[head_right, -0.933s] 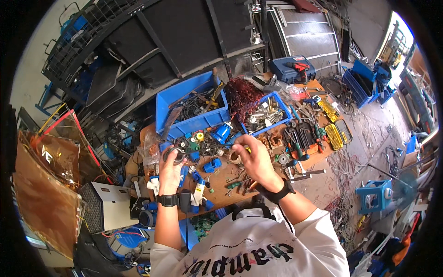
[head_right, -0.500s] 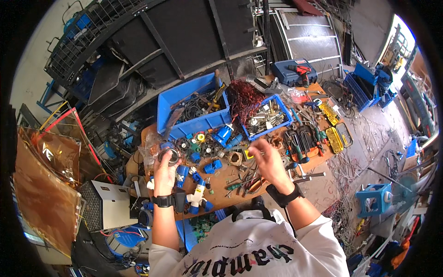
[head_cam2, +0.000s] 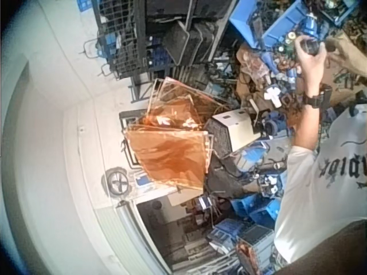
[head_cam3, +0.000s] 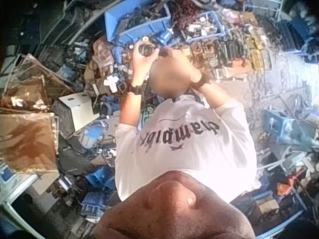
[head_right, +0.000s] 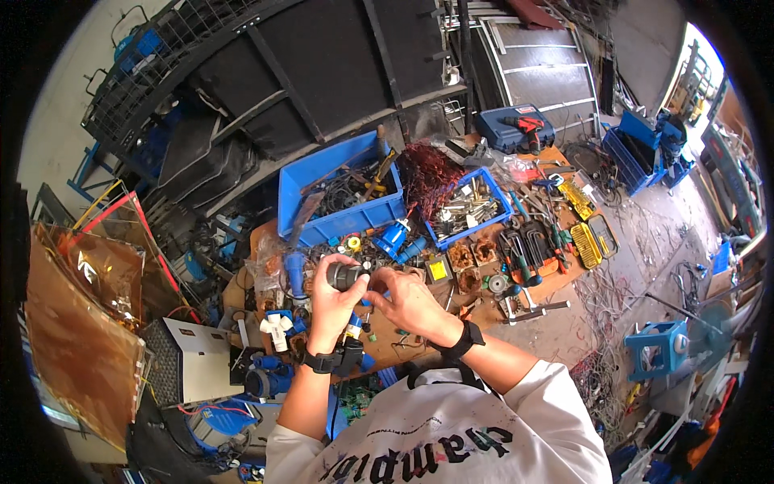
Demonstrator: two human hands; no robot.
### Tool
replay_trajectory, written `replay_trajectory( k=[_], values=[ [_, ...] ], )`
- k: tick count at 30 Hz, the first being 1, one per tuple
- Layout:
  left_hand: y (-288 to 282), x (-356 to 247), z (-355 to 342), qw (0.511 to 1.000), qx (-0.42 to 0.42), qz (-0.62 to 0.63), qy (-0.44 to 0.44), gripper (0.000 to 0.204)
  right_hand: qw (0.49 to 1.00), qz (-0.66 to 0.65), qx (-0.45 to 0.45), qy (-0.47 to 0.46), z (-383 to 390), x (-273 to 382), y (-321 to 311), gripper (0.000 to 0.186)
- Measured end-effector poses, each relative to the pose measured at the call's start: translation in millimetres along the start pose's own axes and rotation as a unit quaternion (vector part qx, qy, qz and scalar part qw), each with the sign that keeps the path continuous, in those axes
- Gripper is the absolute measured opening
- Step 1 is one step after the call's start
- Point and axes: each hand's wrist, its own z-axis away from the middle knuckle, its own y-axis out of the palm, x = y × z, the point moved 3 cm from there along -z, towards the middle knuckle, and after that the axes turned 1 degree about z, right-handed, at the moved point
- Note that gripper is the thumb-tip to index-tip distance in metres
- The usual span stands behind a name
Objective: The person handles a black cylindrical electronic component, inspecting its exterior and interior. They then pick up a small black rectangular device with exposed wiring and use a pair of pliers to manipulate the internal components.
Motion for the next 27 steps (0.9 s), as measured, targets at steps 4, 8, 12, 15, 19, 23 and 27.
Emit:
replay_trajectory(
  k=[4, 8, 12, 15, 19, 23, 27],
  values=[
    [-0.5, -3.2, 2.8, 0.999, 0.037, -0.024, -0.022, 0.033, 0.999, 0.043, 0.021, 0.016, 1.4, -0.2, -3.2, 0.021],
    [-1.3, 8.8, 5.3, 0.999, 0.042, -0.007, -0.012, 0.032, 0.998, 0.053, 0.039, -0.013, 4.2, 8.1, -5.7, 0.019],
    [-13.8, 23.9, -2.8, 0.999, 0.012, 0.026, -0.035, 0.03, 0.999, 0.045, 0.027, 0.003, 7.3, 1.1, -15.0, 0.019],
    [-39.8, 31.3, -14.2, 0.998, -0.044, 0.029, -0.045, 0.033, 0.997, 0.055, -0.052, -0.025, 14.8, -14.5, -27.3, 0.015],
    [-73.6, 26.8, -20.9, 0.993, -0.09, 0.05, -0.062, 0.03, 0.992, 0.094, -0.079, 0.041, 23.6, -39.0, -50.9, 0.012],
    [-82.8, 18.8, -24.0, 0.992, -0.101, 0.053, -0.054, 0.029, 0.988, 0.123, -0.079, 0.047, 30.0, -47.5, -54.8, 0.013],
    [-88.4, 16.5, -23.4, 0.987, -0.109, 0.098, -0.067, 0.028, 0.98, 0.185, -0.058, 0.04, 31.9, -63.1, -51.3, 0.015]
  ],
)
